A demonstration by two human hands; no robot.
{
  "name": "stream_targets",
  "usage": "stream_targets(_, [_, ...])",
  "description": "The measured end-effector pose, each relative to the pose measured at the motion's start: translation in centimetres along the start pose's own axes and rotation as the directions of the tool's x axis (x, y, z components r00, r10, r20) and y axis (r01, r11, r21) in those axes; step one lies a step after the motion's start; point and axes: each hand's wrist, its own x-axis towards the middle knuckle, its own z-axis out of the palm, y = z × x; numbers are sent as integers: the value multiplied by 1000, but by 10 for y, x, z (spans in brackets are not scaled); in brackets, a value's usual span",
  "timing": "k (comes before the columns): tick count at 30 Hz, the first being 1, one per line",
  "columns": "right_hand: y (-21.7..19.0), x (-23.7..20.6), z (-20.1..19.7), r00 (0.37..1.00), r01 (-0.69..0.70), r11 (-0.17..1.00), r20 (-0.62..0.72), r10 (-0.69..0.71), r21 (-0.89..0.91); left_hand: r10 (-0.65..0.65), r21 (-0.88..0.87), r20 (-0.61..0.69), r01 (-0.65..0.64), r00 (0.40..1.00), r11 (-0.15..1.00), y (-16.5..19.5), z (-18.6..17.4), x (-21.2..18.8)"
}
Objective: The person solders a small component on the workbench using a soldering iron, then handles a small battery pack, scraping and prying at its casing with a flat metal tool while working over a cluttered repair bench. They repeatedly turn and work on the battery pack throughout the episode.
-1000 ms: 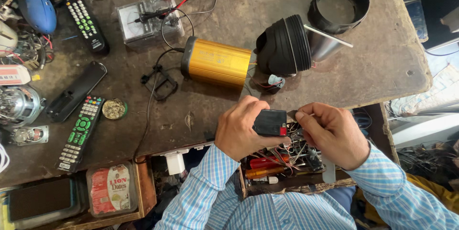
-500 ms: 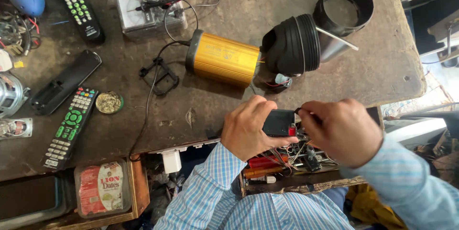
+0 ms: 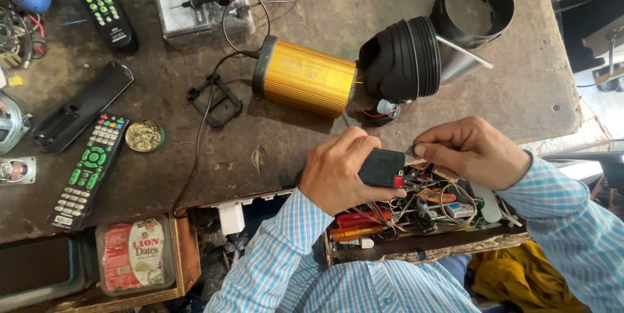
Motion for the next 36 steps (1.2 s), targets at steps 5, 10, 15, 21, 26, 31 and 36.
stream_targets(5, [-8, -5, -7, 974, 224, 942, 11, -228, -248, 31, 12, 2, -31, 1000, 999, -1, 0, 3])
stream_targets(10, [-14, -3, -13, 977, 211, 918, 47, -207, -335, 18, 2, 26, -18, 1000, 1000, 5, -3, 6])
stream_targets(15, [12, 4, -9, 990, -56, 987, 136, 36, 150, 14, 10, 23, -15, 1000, 1000, 11, -6, 9])
stream_targets(21, [51, 9, 0, 984, 100, 924, 104, -148, 369, 3, 1, 43, -3, 999, 1000, 14, -7, 10])
stream_targets(26, [59, 9, 2, 987, 76, 911, 102, -128, 404, 29, 13, 52, -30, 998, 999, 13, -3, 9])
stream_targets(31, [58, 12, -6, 975, 126, 946, 138, -173, 300, 28, 20, 79, -30, 996, 999, 10, 4, 10])
stream_targets(36, [64, 23, -9, 959, -13, 897, 259, -114, 442, 21, 39, 77, -24, 997, 999, 14, 3, 11])
